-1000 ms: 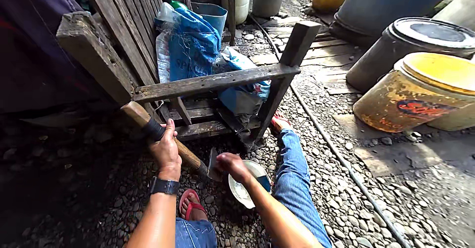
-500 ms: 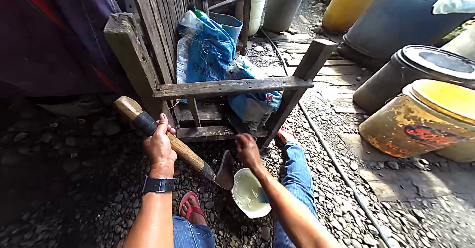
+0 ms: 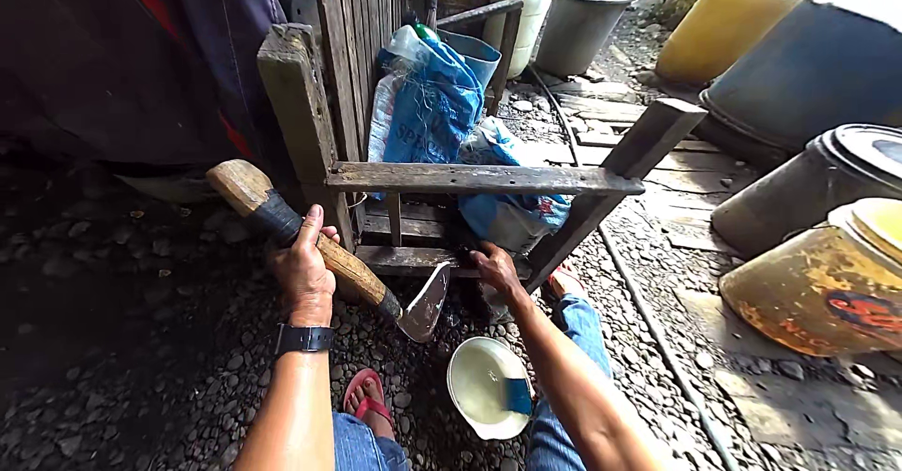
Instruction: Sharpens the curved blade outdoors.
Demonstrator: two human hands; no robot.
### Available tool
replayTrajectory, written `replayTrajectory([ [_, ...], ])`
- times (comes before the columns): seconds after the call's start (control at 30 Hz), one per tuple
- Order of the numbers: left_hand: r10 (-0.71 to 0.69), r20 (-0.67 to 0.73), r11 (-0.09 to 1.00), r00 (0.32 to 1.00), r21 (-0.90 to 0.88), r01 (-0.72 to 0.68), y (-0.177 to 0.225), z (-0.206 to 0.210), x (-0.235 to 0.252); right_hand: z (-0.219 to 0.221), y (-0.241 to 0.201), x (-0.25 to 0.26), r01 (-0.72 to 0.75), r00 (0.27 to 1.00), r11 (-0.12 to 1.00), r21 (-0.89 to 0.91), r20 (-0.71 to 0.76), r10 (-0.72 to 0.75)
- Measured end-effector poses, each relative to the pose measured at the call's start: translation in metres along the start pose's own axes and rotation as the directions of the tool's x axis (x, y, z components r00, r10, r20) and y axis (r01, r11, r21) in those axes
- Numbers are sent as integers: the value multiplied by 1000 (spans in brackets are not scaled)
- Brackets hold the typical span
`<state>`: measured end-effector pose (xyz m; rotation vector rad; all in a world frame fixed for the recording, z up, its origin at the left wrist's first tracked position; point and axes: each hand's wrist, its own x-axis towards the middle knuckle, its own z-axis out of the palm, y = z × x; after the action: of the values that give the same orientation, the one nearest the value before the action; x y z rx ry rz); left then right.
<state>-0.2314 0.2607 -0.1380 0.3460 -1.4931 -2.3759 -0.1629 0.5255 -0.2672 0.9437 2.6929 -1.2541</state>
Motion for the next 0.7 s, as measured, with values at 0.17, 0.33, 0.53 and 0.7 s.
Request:
replayTrajectory([
  [0.17,9,-41,999,999,-47,-11,-15,16,11,23,9,-35,209,978,978,-17,-25,-209],
  [0.33,123,21,989,992,81,-125,-26,26,23,50,16,-30,246,969,938,-243,70,-236],
  [0.53,178,202,979,963,68,-195,-46,10,18,65,13,-32,169,985,937,-305,33,-167],
  [0.7,55,118,994,991,89,-66,-58,-3,8,58,-7,-32,30,992,939,-342,122,13],
])
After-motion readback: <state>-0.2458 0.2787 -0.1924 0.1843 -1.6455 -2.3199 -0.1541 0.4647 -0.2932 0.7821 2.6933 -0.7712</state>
